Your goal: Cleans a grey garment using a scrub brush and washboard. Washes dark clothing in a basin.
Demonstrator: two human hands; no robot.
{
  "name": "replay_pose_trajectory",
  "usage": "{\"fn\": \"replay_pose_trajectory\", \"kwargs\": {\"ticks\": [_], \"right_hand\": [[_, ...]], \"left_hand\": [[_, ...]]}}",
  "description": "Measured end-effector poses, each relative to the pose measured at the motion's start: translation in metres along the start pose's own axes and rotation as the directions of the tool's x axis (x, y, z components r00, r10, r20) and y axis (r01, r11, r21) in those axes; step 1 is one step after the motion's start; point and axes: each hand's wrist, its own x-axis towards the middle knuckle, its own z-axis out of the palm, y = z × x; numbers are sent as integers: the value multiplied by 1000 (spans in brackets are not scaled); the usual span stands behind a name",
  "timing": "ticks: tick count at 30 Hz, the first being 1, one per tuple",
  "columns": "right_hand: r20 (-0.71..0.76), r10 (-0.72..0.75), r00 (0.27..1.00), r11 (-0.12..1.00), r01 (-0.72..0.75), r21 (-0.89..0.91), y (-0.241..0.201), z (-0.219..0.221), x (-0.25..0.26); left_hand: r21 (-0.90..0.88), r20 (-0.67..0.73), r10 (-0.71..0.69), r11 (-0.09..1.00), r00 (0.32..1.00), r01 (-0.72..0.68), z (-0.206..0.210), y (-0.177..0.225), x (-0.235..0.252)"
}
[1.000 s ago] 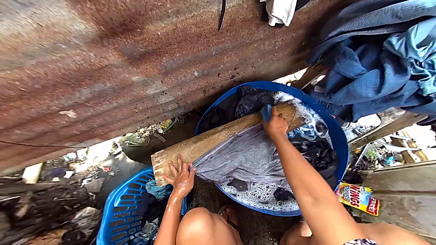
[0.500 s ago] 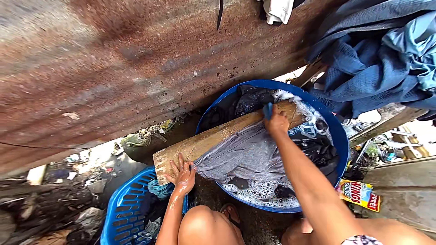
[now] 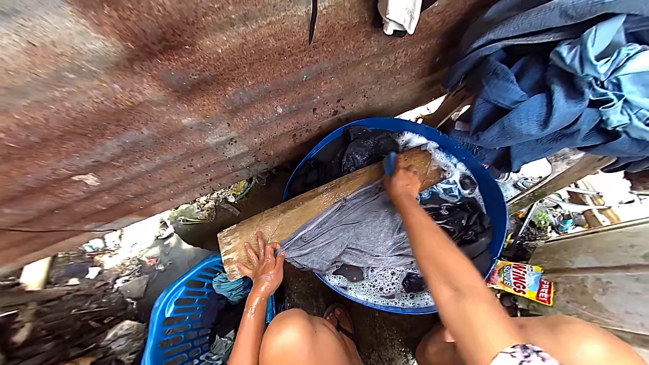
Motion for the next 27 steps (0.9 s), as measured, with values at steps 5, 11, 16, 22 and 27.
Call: {"fn": "replay_pose_trajectory", "kwargs": {"ticks": [5,11,16,22,27], "right_hand": [[286,-544,789,839,507,196,-105,84,-174],[179,-284,942,957,289,-2,-17,8,-52],[-1,21,1000,999,-21,33,-8,11,-18],[320,-642,697,764,614,196,-106,79,-185],[112,-131,985,991,130,17,5,-8,-25]], "left_hand": [[7,-12,8,1000,1000,-8,1,-3,-1],[-31,-34,45,998,998,-46,0,-6,-1],[3,-23,22,1000,999,-22,1,-3,-1],[-10,-28,35,999,999,-35,-1,-7,-4],[-24,-28,40,999,999,-41,-1,-4,-2]]}}
